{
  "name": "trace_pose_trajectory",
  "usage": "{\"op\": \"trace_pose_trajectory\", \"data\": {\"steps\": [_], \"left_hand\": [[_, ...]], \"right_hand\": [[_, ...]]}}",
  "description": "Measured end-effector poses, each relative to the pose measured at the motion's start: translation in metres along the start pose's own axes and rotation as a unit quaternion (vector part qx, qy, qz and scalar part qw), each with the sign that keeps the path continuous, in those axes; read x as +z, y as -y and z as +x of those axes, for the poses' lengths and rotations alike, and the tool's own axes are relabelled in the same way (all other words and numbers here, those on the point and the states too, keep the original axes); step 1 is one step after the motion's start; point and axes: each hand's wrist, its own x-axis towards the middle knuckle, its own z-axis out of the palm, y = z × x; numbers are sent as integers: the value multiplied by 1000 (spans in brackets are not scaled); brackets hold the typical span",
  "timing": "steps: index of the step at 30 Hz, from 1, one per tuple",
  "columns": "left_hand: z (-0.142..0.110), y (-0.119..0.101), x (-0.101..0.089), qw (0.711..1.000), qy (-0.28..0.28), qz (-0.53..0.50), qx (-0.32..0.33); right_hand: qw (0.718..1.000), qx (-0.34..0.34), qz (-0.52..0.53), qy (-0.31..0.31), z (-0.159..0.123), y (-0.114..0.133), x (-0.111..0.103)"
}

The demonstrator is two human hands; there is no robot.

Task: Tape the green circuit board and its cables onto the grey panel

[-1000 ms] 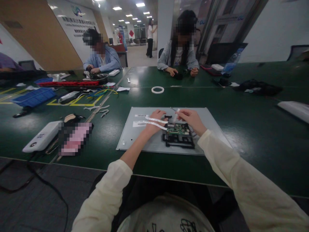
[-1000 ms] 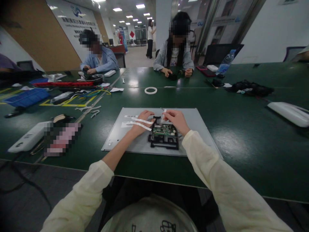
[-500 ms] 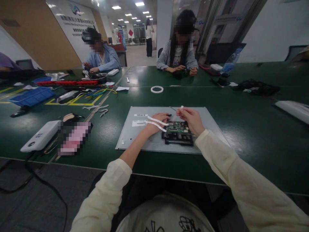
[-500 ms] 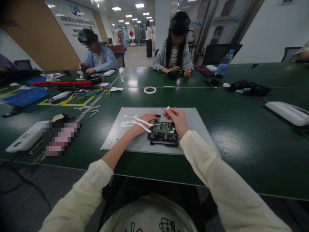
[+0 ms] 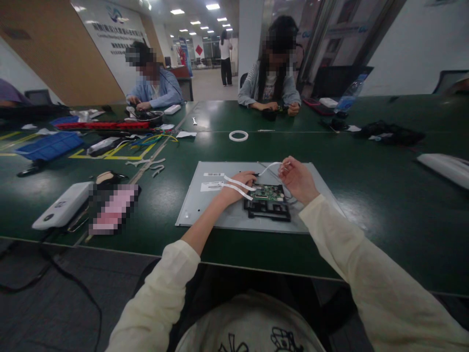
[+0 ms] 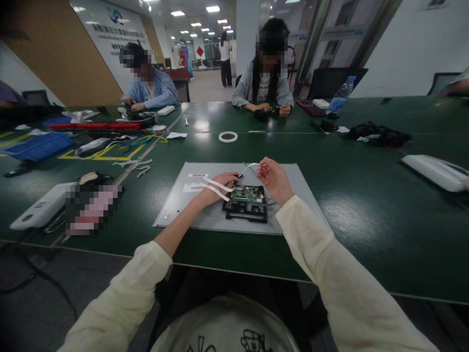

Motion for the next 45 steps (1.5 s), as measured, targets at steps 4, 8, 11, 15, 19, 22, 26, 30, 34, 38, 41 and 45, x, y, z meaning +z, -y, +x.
{"op": "trace_pose_trajectory", "data": {"steps": [4,8,11,15,19,22,26,30,34,38,41,45], "left_hand": [[0,2,1,1000,-6,-3,-12],[-1,4,2,1000,-21,-15,-12],[-2,4,2,999,-32,-16,-6],[-2,5,3,999,-36,-11,-1],[1,8,6,999,-38,-12,-21],[3,10,5,994,-84,-27,-61],[3,8,-5,978,-164,-75,-106],[-2,-9,-15,986,-150,-56,-54],[-9,-36,-12,996,22,10,89],[-14,-50,-7,986,114,73,103],[-14,-47,-9,984,121,102,76],[-13,-40,-14,985,113,111,64]], "right_hand": [[1000,-5,12,17,-1,2,0],[998,-13,-68,14,1,0,-8],[986,4,-166,-7,5,-7,-17],[920,-68,-385,0,10,-16,-30],[805,-178,-565,33,9,-19,-38],[734,-194,-650,14,5,-16,-44],[697,-176,-693,-53,1,-12,-51],[678,-195,-707,-46,4,-13,-56],[671,-210,-710,-31,6,-14,-56],[662,-197,-723,-20,5,-13,-56],[661,-159,-733,-33,3,-9,-57],[653,-94,-747,-76,-3,-2,-62]]}}
